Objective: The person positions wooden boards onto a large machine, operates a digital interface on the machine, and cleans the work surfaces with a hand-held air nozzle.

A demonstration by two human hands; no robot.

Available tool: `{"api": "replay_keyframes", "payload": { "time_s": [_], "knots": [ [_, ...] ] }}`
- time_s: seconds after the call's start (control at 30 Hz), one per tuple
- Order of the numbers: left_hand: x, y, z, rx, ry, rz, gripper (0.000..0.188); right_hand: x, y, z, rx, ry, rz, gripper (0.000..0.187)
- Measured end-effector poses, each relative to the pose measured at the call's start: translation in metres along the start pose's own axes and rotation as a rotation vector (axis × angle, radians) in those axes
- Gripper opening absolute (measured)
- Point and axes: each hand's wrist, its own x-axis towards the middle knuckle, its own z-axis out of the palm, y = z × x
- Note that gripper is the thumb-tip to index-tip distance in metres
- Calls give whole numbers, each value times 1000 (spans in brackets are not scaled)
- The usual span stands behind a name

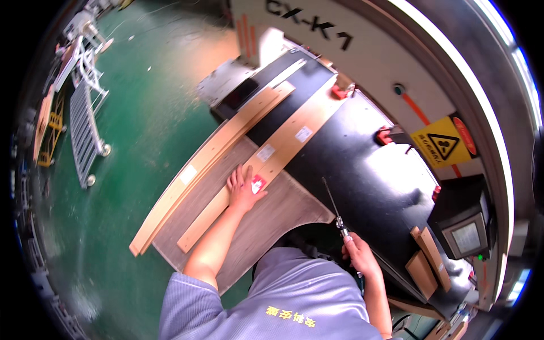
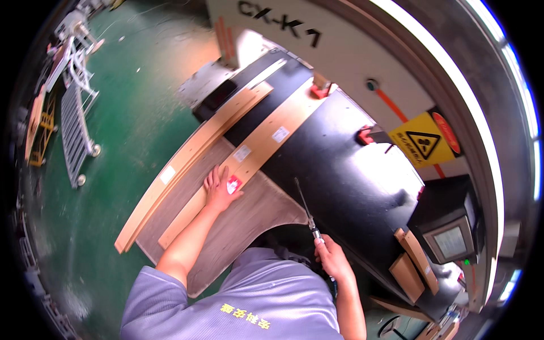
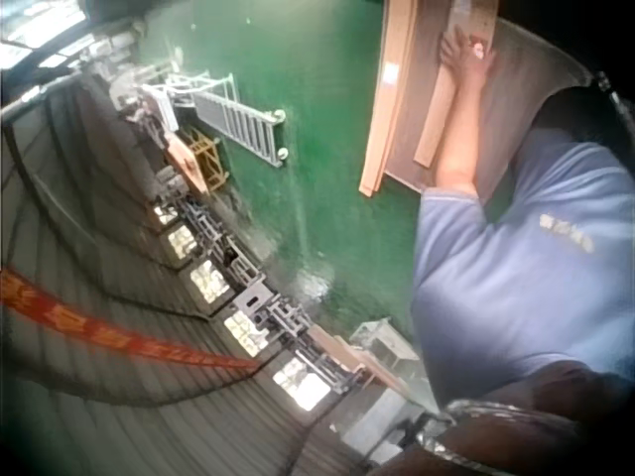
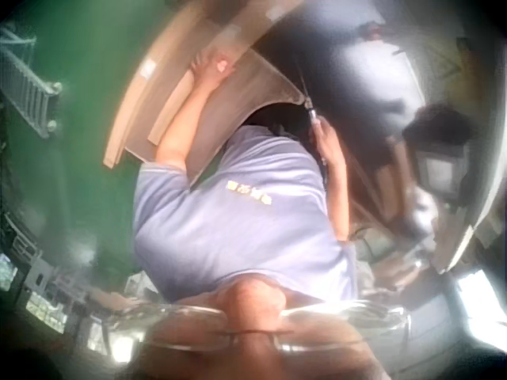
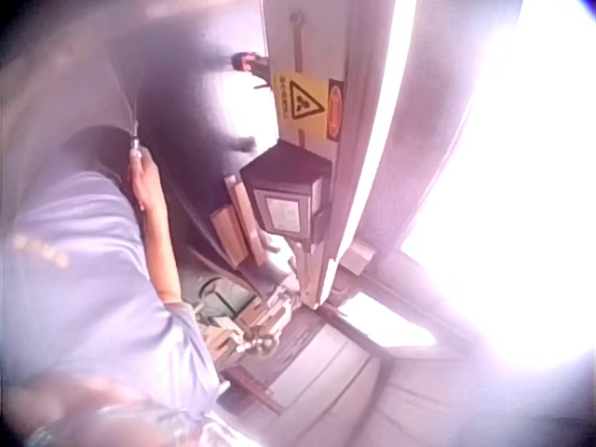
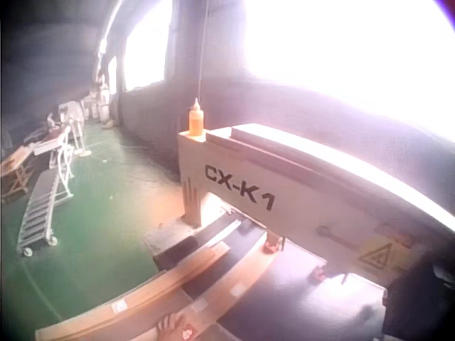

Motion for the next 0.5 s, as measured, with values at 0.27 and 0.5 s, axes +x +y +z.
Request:
{"api": "replay_keyframes", "payload": {
  "time_s": [0.27,0.5],
  "knots": [
    [138,98,50,66,78,0,112,-20,38,-4,275,283,2,39],
    [142,105,60,159,167,58,109,-20,52,20,369,370,-123,47]
  ]
}}
